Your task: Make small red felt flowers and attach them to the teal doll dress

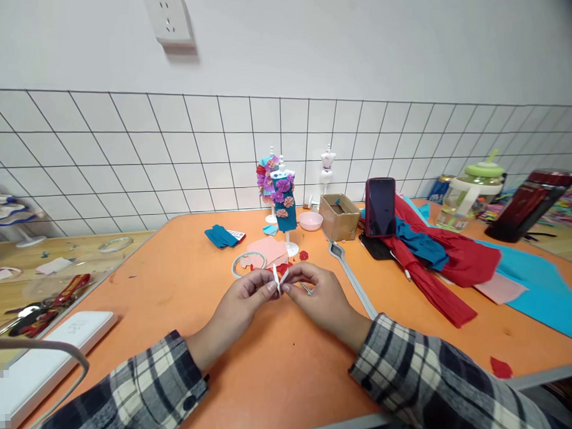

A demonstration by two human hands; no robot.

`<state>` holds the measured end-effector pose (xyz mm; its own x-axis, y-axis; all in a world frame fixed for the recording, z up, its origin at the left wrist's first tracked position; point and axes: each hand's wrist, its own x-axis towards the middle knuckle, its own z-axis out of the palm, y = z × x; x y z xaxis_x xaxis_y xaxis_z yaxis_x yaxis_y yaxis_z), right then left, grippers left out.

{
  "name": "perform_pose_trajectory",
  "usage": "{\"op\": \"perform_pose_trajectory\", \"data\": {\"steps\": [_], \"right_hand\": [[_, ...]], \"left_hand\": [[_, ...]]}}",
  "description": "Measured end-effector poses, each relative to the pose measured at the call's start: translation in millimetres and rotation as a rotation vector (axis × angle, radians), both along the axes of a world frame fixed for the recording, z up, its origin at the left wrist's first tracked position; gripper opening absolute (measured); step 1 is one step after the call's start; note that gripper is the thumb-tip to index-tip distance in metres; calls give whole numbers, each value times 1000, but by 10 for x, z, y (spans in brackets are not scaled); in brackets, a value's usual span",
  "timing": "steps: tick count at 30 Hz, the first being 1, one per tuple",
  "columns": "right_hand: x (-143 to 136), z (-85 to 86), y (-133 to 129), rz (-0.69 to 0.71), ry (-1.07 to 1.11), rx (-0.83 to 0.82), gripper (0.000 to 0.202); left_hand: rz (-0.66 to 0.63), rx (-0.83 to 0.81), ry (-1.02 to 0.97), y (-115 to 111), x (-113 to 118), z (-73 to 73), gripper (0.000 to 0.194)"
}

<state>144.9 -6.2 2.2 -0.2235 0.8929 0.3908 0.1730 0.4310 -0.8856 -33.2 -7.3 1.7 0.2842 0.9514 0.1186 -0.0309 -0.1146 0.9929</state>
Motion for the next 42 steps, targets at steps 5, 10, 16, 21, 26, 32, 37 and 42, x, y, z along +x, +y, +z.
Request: {"op": "perform_pose_trajectory", "data": {"steps": [5, 10, 16, 21, 26, 32, 37, 42], "right_hand": [[-11, -24, 34, 68, 68, -109, 10], [-8, -67, 74, 71, 28, -137, 11], [11, -51, 77, 54, 31, -216, 19], [30, -15, 74, 43, 43, -276, 32], [34, -39, 90, 57, 42, -288, 30], [33, -76, 106, 48, 67, -259, 26], [29, -119, 127, 13, 47, -217, 25], [-2, -161, 118, -3, 18, -210, 29]], "left_hand": [[15, 37, 67, -3, 16, 22, 24], [159, 267, 356, 4, -12, 86, 13], [245, 520, 591, 83, -104, 50, 12], [284, 668, 686, 144, -143, 23, 11], [291, 650, 705, 153, -137, -20, 10], [251, 428, 641, 206, -146, -75, 21], [138, 155, 430, 184, -122, -12, 29], [32, 72, 329, 100, -36, 2, 26]]}}
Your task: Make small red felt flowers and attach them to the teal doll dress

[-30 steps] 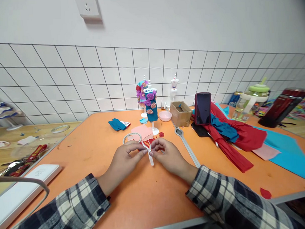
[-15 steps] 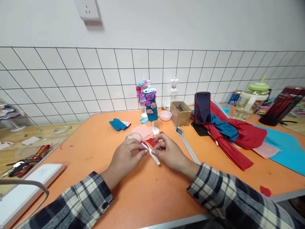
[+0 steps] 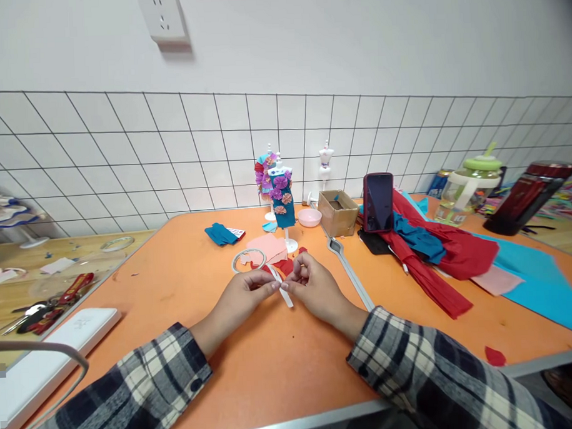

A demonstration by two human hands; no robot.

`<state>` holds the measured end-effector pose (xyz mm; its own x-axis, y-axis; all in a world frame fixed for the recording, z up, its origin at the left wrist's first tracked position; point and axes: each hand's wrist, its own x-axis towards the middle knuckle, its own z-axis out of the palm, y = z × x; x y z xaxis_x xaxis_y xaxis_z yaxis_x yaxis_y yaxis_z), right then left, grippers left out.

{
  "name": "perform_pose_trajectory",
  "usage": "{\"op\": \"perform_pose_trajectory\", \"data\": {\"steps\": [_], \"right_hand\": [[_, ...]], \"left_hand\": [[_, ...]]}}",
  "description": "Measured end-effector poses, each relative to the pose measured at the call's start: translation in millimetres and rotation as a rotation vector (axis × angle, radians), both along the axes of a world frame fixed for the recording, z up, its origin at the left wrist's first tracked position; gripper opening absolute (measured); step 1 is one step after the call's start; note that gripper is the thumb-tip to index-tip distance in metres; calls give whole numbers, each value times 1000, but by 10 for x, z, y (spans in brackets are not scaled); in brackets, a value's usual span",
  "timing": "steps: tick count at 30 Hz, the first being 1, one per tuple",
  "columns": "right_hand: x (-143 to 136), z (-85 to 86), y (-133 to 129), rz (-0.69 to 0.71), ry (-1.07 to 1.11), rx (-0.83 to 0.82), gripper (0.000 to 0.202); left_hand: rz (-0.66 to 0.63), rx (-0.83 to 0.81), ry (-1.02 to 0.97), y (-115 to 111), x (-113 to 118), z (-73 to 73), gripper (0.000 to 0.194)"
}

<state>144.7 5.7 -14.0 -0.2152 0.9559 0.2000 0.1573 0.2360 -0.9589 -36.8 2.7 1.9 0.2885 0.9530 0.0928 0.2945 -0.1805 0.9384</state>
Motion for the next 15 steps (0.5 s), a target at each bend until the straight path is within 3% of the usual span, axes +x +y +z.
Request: {"op": "perform_pose_trajectory", "data": {"steps": [7, 15], "right_hand": [[8, 37, -12, -70, -145, 44, 21], [13, 52, -11, 44, -218, 69, 9]], "left_hand": [[-3, 7, 17, -29, 36, 21, 26], [-42, 19, 14, -60, 47, 63, 24]]}}
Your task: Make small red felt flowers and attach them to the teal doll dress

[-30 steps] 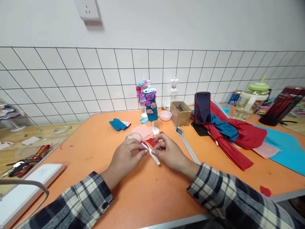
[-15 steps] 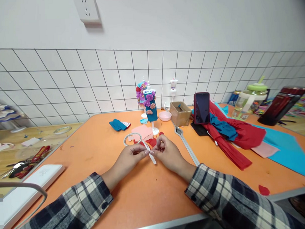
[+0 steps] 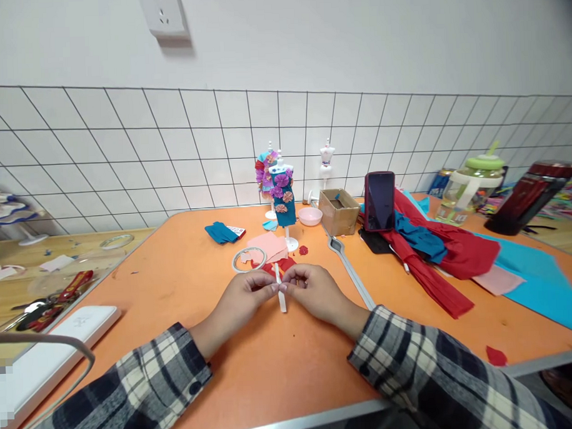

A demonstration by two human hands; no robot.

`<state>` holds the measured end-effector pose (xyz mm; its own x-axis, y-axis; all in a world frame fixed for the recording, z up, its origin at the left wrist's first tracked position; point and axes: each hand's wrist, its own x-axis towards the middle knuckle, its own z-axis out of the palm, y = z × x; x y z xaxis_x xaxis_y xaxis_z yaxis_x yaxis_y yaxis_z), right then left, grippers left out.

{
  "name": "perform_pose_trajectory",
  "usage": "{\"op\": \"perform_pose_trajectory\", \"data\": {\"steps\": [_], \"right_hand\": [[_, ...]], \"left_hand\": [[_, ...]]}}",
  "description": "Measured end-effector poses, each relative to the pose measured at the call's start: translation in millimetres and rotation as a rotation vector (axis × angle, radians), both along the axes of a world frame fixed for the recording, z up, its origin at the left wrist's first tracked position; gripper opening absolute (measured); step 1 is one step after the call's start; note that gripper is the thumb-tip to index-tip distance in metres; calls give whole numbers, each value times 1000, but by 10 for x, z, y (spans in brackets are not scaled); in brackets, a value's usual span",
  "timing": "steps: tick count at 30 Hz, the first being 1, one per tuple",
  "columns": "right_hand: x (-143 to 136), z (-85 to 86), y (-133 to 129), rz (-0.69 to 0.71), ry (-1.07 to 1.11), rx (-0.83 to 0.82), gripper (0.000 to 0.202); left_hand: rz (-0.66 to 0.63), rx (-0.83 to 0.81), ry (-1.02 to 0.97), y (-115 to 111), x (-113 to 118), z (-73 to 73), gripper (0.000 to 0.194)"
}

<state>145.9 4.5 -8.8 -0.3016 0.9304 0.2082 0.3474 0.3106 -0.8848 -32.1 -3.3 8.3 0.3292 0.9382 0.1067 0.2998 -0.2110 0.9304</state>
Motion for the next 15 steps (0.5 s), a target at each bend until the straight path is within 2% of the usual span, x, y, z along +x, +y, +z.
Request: {"op": "perform_pose_trajectory", "data": {"steps": [3, 8, 10, 12, 15], "right_hand": [[-14, 16, -50, 26, -31, 94, 5], [-18, 83, -181, -19, -160, 383, 5], [-15, 99, -197, -96, -151, 376, 2], [-15, 97, -183, -158, -121, 306, 8], [-15, 68, -124, -144, -37, 138, 26]], "left_hand": [[5, -54, -91, -16, -2, -38, 20], [6, -303, -384, -56, 31, -76, 18], [16, -328, -422, -59, 42, -67, 22], [37, -308, -398, -52, 42, -58, 25], [58, -266, -334, -31, 27, -56, 27]]}}
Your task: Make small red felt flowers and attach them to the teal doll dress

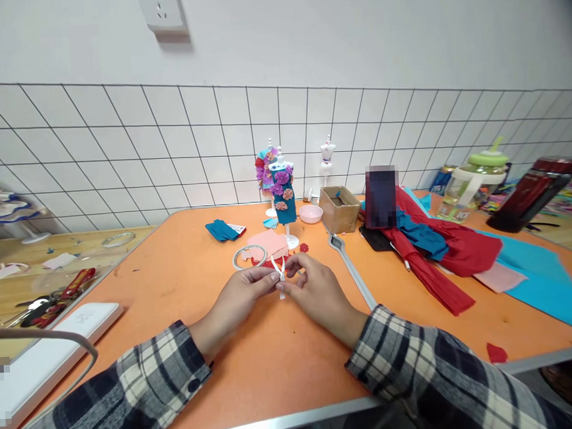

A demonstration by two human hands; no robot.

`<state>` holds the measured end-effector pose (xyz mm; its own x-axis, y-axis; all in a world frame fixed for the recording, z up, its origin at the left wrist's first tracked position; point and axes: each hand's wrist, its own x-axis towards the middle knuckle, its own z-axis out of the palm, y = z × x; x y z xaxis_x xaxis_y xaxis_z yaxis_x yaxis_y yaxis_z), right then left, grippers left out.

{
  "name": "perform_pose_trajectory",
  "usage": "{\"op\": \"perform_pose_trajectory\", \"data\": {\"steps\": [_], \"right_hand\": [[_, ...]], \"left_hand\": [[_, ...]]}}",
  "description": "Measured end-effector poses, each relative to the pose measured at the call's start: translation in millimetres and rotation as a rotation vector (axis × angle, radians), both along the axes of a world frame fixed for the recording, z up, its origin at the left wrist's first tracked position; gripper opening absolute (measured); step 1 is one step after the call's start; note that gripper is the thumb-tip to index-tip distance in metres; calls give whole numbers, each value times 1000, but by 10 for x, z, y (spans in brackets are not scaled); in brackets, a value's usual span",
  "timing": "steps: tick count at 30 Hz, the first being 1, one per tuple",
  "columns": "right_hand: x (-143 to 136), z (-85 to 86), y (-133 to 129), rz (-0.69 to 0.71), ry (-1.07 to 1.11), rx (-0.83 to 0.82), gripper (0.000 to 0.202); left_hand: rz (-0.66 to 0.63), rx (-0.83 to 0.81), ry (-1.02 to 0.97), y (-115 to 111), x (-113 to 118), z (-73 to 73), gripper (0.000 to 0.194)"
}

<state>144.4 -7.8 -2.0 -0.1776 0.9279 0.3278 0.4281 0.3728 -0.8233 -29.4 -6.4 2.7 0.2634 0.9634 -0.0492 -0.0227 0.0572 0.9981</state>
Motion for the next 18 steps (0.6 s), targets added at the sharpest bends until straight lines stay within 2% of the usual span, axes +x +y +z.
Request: {"op": "perform_pose_trajectory", "data": {"steps": [2, 3, 6, 8, 14, 18], "right_hand": [[6, -24, 54, 68, 142, -145, 39], [11, -34, 82, 108, 218, -212, 40], [32, -60, 154, 167, 333, -313, 18], [40, -73, 178, 154, 302, -294, 10], [37, -91, 163, 132, 231, -239, 10], [34, -102, 142, 136, 124, -113, 4]], "left_hand": [[11, 32, 61, 11, -12, -1, 26], [18, 47, 96, 14, -16, 1, 26], [47, 78, 190, 11, -12, 17, 28], [55, 96, 243, 4, 0, 34, 27], [45, 140, 334, -6, 22, 65, 24], [50, 171, 352, -6, 21, 61, 24]]}}
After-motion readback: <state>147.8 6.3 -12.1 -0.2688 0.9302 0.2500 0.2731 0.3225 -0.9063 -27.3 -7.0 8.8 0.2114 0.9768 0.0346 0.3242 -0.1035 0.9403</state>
